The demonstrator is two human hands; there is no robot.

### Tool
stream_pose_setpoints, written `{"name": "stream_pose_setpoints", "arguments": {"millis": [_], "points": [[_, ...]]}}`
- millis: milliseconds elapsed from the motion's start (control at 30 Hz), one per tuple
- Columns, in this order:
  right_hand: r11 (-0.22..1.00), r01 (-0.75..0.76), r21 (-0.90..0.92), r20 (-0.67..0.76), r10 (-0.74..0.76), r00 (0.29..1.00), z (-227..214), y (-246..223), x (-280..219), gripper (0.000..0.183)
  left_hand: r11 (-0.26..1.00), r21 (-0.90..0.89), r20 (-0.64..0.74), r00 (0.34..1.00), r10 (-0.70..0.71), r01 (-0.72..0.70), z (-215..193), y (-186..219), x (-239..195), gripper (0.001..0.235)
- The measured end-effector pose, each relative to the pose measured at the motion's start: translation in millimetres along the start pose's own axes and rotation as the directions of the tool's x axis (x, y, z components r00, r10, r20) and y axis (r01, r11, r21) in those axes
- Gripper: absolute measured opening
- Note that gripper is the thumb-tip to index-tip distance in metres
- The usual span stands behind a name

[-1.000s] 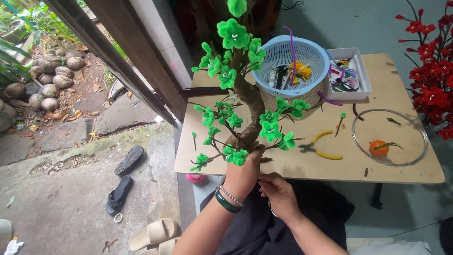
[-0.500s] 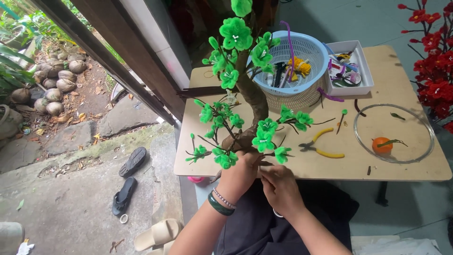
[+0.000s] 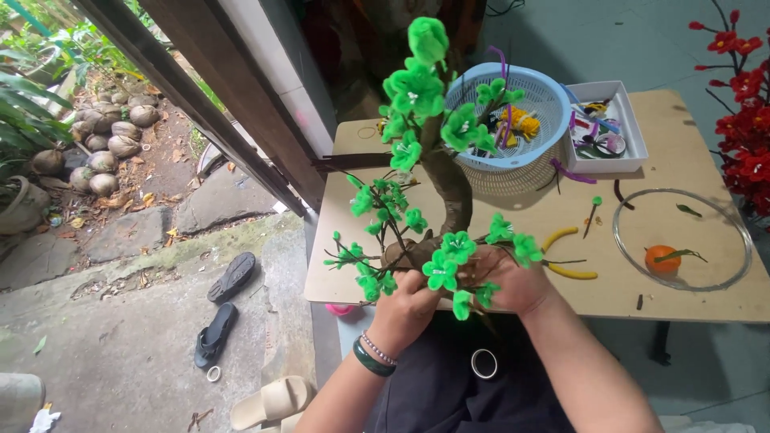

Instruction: Assembling a decorative artificial tree by attaching green flower-like elements to the branches using thin wire.

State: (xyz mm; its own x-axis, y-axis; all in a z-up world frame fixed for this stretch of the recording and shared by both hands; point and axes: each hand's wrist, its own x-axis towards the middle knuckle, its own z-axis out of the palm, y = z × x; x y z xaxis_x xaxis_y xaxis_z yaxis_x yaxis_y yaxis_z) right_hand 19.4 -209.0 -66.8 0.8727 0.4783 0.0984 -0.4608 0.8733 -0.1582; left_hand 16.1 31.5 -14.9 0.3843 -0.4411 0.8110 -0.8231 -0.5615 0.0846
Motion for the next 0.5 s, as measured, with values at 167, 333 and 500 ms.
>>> {"name": "stream_pose_setpoints", "arguments": {"millis": [167,333,500], "points": [[0.716,0.111,-0.689,-0.029,-0.181,0.983,93.6,4.0,7.5,0.015,0.991,-0.130,0.011,1.000,-0.022,0.023,-9.7,12.6,10.2,0.012],[0.520,0.224,-0.824,0.089,-0.273,0.958,27.7,-16.1,10.9,0.043,0.997,-0.040,0.018,0.998,-0.065,0.066,-0.8,7.3,7.6,0.009],[-0.078,0.657,-0.750,0.658,-0.193,0.728,-24.7,-25.8,11.9,0.055,0.991,0.061,0.021,0.993,-0.120,0.118,-1.2,18.6,6.6,0.008]]}}
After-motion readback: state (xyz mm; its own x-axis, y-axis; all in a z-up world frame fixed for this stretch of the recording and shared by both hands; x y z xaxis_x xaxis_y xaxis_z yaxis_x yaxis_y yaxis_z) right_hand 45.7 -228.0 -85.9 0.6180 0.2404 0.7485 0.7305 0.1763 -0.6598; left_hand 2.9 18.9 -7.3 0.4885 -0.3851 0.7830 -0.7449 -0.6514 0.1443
